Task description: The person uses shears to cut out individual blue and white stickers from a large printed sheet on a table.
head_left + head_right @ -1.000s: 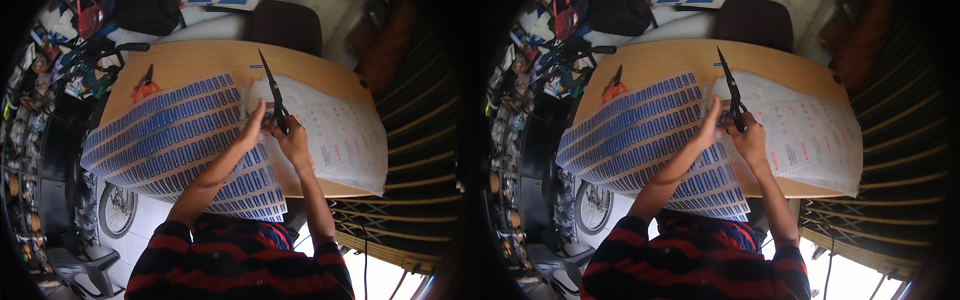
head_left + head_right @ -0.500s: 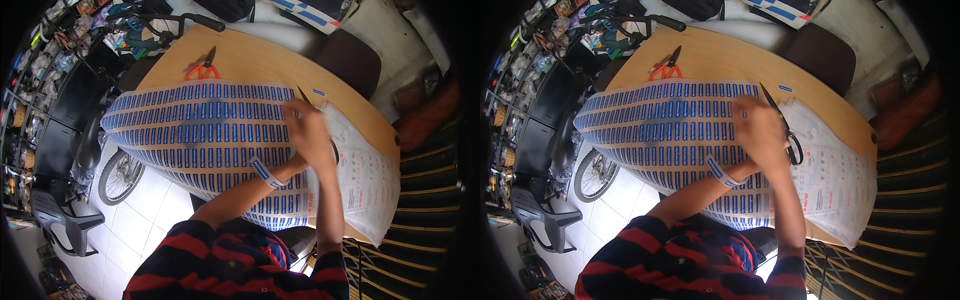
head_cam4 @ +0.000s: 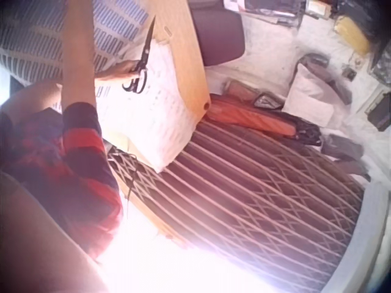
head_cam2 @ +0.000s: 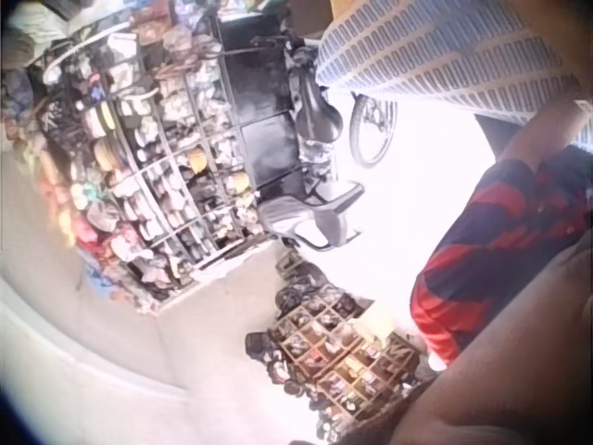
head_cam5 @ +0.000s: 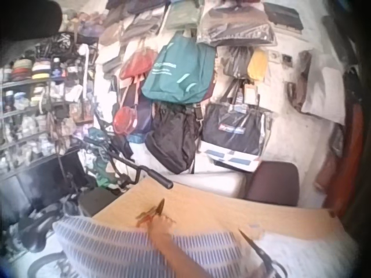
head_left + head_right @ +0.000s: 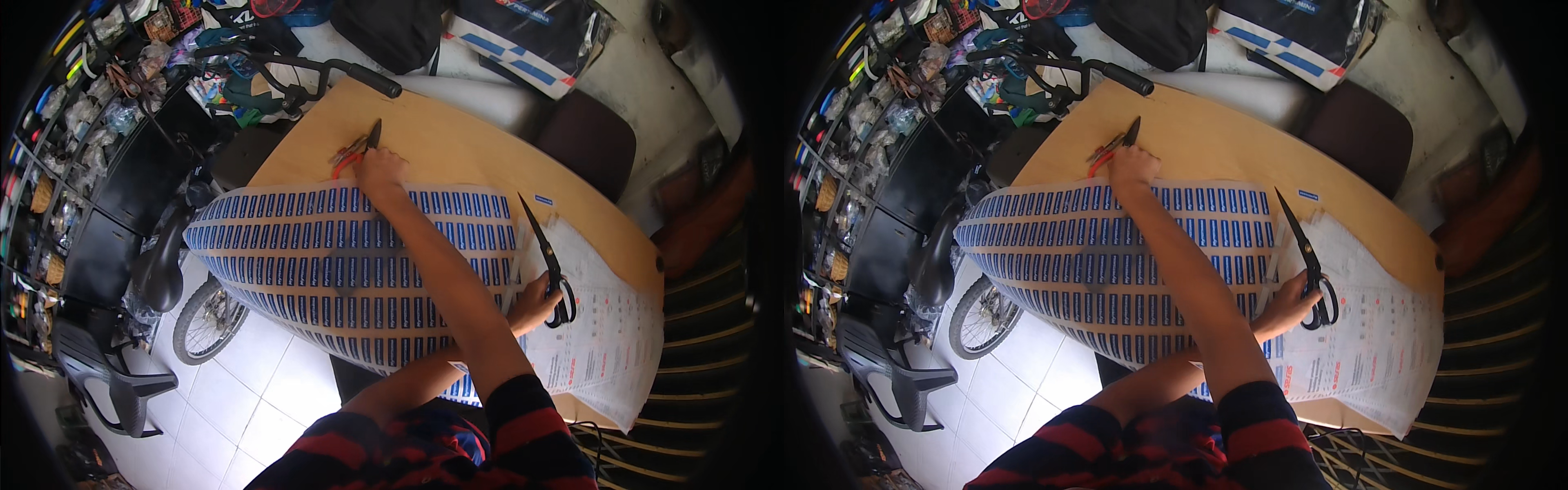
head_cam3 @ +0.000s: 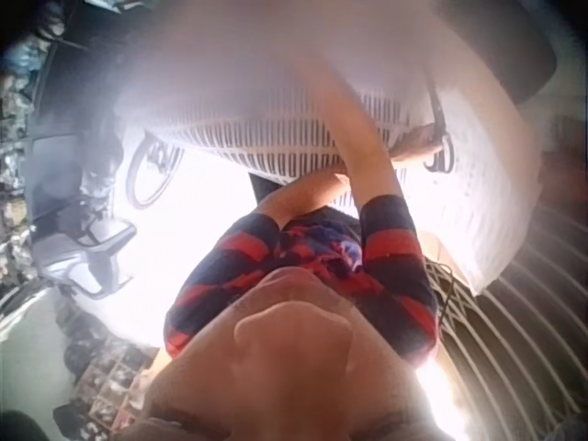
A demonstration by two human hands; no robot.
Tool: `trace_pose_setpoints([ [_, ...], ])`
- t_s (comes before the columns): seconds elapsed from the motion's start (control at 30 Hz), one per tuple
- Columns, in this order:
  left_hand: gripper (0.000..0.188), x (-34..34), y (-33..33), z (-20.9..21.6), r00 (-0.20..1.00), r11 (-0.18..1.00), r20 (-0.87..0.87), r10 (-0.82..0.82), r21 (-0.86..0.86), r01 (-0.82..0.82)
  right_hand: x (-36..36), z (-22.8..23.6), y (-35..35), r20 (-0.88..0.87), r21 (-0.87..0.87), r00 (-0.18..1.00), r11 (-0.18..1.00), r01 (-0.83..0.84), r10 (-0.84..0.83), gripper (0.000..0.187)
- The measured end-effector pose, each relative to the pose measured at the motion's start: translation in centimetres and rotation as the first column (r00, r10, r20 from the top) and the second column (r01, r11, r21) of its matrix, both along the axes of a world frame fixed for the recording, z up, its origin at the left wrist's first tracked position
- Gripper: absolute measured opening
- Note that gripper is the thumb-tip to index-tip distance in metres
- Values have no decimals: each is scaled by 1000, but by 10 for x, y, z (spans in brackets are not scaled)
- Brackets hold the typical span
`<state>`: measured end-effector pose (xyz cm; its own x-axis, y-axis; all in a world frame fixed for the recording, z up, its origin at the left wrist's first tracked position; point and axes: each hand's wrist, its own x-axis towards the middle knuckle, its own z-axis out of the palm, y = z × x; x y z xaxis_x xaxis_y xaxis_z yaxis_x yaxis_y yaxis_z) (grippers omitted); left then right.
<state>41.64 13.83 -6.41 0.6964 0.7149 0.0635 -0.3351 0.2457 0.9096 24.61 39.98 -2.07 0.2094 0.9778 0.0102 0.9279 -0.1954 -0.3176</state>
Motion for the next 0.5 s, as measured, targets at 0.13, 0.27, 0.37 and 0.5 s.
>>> trace_pose_setpoints([
  [0.13,18,4,-1,0,997,997,-12,78,6,-78,5,5,11,30,-35,999,999,-19,20,30],
  [0.27,20,-2,-1,6,998,998,-37,49,40,-47,10,3,19,154,155,983,980,-122,98,21],
  [0.37,21,2,-2,4,997,997,-48,55,64,-52,20,-10,37,419,260,862,872,-415,285,17],
  [0.5,24,7,-2,-9,996,989,-1,94,119,-93,16,-13,62,477,171,758,799,-576,444,16],
])
